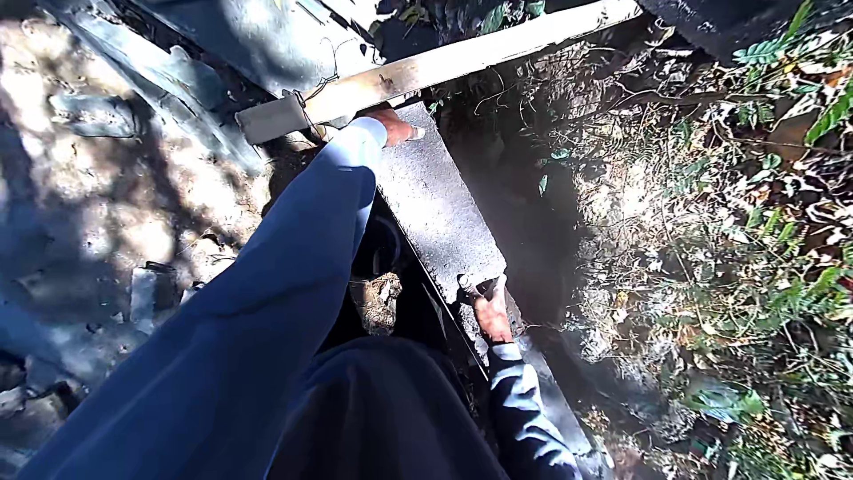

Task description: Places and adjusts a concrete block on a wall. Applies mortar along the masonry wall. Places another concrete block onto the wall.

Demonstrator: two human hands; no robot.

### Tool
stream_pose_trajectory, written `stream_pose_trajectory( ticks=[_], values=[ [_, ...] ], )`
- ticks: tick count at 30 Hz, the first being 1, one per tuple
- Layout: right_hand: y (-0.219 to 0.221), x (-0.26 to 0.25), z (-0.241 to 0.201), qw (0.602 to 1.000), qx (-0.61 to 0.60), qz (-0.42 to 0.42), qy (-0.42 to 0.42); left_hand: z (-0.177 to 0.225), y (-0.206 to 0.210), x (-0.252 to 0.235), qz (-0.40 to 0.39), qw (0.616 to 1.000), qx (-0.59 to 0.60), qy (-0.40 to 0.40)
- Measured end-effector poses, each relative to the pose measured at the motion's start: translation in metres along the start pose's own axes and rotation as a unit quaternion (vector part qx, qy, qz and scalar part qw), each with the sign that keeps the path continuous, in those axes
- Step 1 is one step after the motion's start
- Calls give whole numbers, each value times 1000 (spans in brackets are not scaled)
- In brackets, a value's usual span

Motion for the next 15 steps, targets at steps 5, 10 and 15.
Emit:
stream_pose_trajectory(
  ticks=[5, 10, 15],
  values=[
    [-8, -1, 0, 999, 32, -26, -19, -4, 2, 10, 60, 997, 54, -11],
    [-11, -7, 9, 999, 39, -34, -1, -29, 28, 76, 188, 948, 139, 214],
    [-14, -5, 5, 992, 121, -40, 22, -116, 102, 126, 235, 898, 291, 233]
  ],
)
Point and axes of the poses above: each hand's wrist, its own x-axis away from the middle knuckle, its own y-axis out of the palm, z = x × y, the point moved 4 cm from there along -x, towards the middle knuckle, and after that the axes turned 13 degrees about -y, right-handed, at the moved point
